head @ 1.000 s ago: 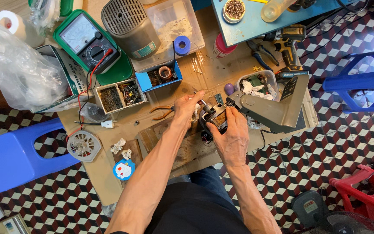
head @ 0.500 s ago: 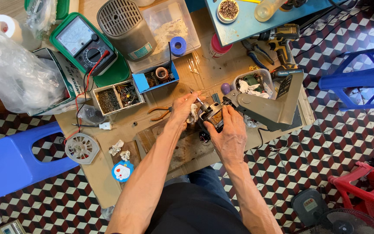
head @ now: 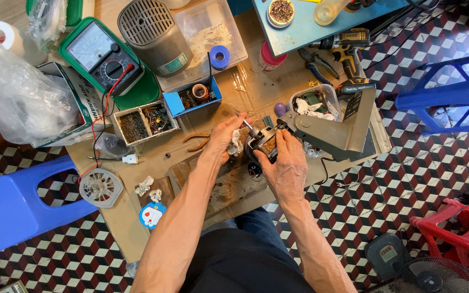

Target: The person wipes a small black electrical component with a white cloth, then uses a cordless drill to tighten screws on a motor housing. They handle the motor and a cylindrical metal part, assembling them together on a cluttered workbench.

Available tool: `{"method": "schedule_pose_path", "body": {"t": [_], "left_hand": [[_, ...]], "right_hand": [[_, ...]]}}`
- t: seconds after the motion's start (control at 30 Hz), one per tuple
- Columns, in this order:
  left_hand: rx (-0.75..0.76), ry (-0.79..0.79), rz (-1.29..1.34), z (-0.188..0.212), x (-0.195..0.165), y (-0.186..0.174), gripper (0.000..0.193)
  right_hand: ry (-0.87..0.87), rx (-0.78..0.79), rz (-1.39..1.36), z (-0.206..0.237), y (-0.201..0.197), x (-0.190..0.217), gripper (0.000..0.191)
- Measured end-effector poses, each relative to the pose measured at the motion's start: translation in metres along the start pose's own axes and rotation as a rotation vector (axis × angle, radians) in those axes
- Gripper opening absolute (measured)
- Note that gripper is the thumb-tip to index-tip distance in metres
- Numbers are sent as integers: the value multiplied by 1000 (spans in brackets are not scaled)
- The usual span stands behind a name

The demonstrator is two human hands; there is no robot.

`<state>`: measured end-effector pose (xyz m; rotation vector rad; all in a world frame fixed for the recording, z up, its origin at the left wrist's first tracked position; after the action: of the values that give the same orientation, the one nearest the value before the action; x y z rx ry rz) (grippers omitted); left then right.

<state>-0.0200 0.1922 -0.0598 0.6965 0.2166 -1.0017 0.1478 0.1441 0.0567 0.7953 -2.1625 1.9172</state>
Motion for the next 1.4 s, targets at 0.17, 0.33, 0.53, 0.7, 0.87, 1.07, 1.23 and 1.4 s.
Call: {"method": "schedule_pose_path", "body": {"t": [0.17,0.33,0.53,0.7,0.87,1.07,1.23,1.4], "left_hand": [[-5,-23,62,-10,3,-2,40],[-65,46,27,-13,2,8,46],[101,-59,89,5,-15,7,36],[-8,16,41,-4,-7,8,31],[-168,46,-103,-5,-5,15,40],[138,2,80,14,-17,14,31],[44,26,7,2,-12,14,39],[-237,63,-286,-5,-6,18,63]], "right_hand": [[13,9,-14,0,-2,1,70],[10,8,-11,-1,-4,3,71],[19,12,-13,-1,-7,5,71],[20,18,-9,-1,-8,6,70],[16,24,-5,-2,-8,6,70],[28,25,-9,-1,-6,5,71],[25,25,0,-1,-6,5,72],[26,34,5,-1,-6,4,71]]}}
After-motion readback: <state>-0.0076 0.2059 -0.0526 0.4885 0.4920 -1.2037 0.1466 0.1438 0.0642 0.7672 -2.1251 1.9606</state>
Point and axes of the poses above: each hand's wrist, its own z-axis away from the middle knuckle, its own y-axis out of the palm, x = y × z, the point moved 1 cm from there along -z, towards the middle knuckle, and after that the axes turned 7 degrees about -y, right-handed, at the moved point
